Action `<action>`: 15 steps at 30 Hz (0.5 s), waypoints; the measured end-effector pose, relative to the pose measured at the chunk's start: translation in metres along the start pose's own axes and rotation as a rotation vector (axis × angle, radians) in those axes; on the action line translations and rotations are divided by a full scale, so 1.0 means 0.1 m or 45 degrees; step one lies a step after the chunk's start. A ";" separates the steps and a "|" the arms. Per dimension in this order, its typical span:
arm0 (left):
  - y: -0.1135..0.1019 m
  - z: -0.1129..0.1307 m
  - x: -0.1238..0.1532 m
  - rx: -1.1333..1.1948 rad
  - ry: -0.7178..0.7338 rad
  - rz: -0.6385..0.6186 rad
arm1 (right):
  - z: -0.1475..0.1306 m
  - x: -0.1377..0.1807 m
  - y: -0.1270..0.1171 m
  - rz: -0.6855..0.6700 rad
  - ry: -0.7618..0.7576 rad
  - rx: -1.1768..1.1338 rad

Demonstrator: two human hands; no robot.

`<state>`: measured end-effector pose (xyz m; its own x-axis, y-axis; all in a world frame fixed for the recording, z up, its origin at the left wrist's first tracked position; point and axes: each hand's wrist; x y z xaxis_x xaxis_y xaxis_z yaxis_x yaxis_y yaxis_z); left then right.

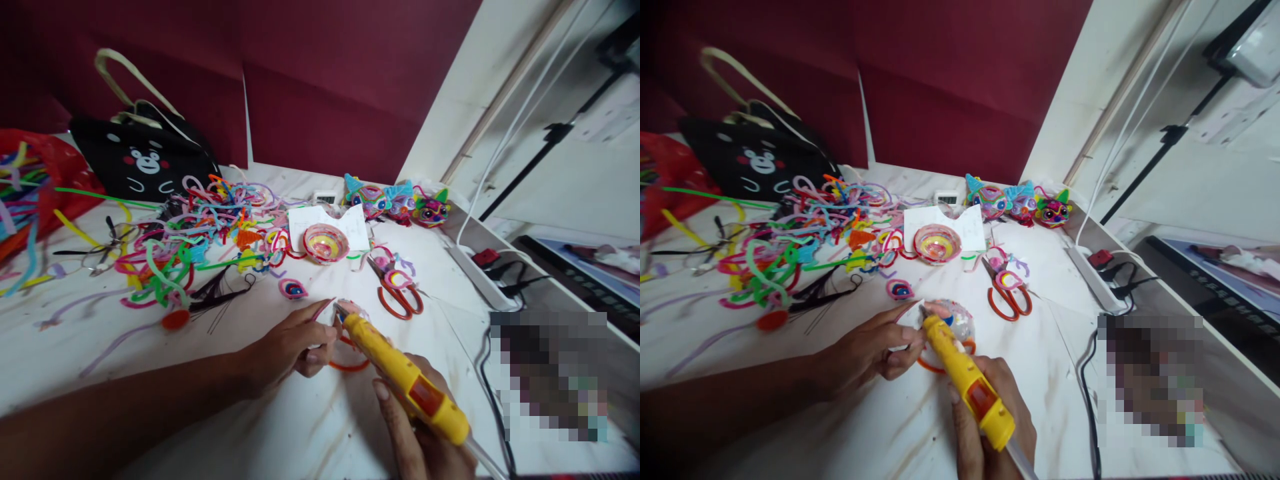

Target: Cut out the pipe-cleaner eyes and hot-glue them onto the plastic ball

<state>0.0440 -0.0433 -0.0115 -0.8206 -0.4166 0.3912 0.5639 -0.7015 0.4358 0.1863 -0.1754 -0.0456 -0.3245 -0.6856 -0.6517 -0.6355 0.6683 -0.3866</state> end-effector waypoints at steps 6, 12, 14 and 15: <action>0.00 0.00 0.00 0.195 0.010 -0.018 | 0.03 0.03 0.01 0.018 0.018 0.024; -0.02 -0.02 -0.03 0.266 0.018 -0.091 | 0.02 0.04 -0.01 -0.038 0.008 -0.024; -0.03 -0.04 -0.04 0.278 0.017 -0.105 | 0.01 0.04 -0.02 -0.036 -0.027 -0.010; -0.04 -0.04 -0.05 0.279 0.017 -0.115 | 0.01 0.04 -0.02 -0.027 -0.042 -0.005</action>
<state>0.0455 -0.0412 -0.0183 -0.8688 -0.3667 0.3328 0.4940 -0.5946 0.6344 0.1868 -0.1790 -0.0480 -0.2876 -0.6899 -0.6643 -0.6451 0.6523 -0.3980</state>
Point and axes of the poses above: each hand's wrist, its own x-axis away from the middle knuckle, its own y-axis out of the palm, z = x × y, and after that the axes turned 14 degrees about -y, right-handed
